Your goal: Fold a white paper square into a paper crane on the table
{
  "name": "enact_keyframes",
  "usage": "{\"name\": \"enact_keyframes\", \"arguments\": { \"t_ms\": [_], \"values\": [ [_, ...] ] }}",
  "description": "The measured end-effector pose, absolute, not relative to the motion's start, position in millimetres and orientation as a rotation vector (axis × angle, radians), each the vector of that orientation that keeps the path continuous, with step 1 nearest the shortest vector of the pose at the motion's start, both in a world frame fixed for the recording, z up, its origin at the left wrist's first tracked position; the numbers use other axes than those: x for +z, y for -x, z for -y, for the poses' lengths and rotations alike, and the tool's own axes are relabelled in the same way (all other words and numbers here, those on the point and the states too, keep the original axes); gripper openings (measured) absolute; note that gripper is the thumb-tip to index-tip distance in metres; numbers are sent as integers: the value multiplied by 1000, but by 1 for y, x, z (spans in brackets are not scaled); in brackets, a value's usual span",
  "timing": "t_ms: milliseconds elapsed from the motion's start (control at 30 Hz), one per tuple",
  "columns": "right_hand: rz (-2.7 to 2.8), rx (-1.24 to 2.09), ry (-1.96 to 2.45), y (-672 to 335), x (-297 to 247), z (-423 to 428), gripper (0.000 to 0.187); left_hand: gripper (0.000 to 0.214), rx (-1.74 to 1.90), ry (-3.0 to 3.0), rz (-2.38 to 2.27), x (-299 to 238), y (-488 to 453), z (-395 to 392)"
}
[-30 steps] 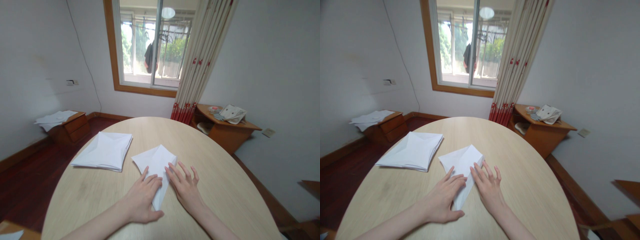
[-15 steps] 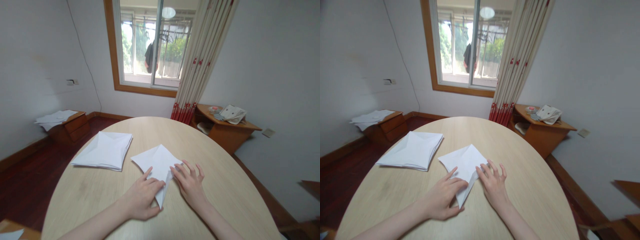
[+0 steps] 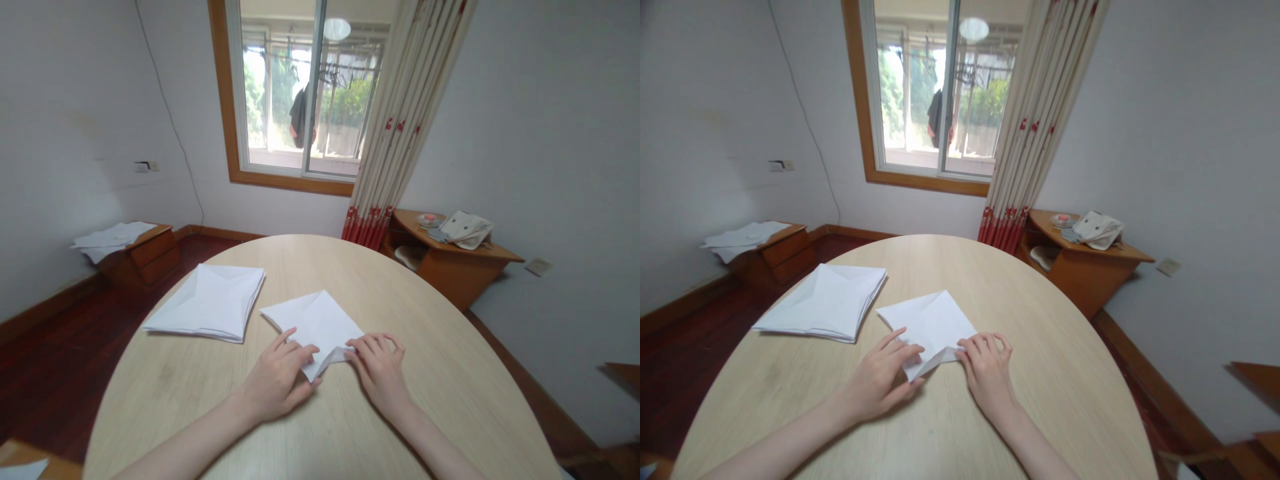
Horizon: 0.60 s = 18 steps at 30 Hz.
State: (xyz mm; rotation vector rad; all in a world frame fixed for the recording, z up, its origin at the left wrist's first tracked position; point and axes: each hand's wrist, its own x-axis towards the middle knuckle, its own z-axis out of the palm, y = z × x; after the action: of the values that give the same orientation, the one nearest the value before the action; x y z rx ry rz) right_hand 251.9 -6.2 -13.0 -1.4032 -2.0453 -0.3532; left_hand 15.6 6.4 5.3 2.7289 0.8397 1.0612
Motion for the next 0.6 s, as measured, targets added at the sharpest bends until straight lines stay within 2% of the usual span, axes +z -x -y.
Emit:
{"name": "enact_keyframes", "arguments": {
  "t_ms": [600],
  "values": [
    [2051,253,1495,-232,-15,19,24,28,1540,-2752,-1039,-1,-11,-18]
  ]
}}
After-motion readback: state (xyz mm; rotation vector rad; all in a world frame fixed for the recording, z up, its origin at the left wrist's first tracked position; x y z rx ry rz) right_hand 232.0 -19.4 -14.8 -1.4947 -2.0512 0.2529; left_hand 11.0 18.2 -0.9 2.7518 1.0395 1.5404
